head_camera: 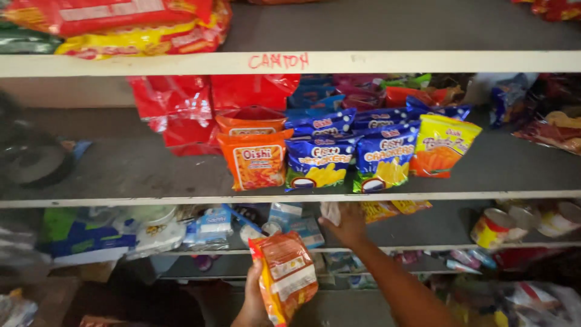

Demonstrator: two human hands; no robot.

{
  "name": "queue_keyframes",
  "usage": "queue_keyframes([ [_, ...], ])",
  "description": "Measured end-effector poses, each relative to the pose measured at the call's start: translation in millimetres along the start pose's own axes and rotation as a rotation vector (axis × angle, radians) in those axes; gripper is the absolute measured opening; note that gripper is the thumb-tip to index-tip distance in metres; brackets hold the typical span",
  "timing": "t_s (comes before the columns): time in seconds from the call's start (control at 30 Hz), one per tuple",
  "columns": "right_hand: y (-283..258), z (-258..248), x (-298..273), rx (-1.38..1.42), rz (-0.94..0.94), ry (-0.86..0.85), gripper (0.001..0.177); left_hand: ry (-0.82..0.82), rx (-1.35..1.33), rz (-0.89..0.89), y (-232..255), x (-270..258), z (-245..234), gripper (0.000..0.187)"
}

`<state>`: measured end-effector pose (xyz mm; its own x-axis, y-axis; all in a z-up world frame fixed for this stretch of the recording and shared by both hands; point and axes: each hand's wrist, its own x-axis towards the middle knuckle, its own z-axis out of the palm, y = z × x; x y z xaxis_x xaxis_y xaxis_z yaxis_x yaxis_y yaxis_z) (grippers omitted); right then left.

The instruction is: Organizing and cleaning various packaged snacks on store shelves using a cloth.

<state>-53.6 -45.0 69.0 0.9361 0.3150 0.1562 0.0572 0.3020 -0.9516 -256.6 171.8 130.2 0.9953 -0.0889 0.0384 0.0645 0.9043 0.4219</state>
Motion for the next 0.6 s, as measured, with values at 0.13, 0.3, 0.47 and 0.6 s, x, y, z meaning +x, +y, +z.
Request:
queue_keyframes([
  [0.13,-41,44,-29,-1.163,-0.11,-0.152,0.09,0.015,0.171,0.135,13,1,26,0.081],
  [0.3,-166,138,-113,-0.237,-0.011,-0.632,0.103,0.261,1.51,0.932,22,-5,75,0.087],
  [0.47,-245,158,-128,-0.213,-0.145,-0.538,0.095,-0.024,1.632,0.987,69,-15,181,0.077],
  [0.6,-307,118,-118,-0.158,-0.26,-0.289,0.085,-0.162,1.811,1.116,109,2,237,0.062],
])
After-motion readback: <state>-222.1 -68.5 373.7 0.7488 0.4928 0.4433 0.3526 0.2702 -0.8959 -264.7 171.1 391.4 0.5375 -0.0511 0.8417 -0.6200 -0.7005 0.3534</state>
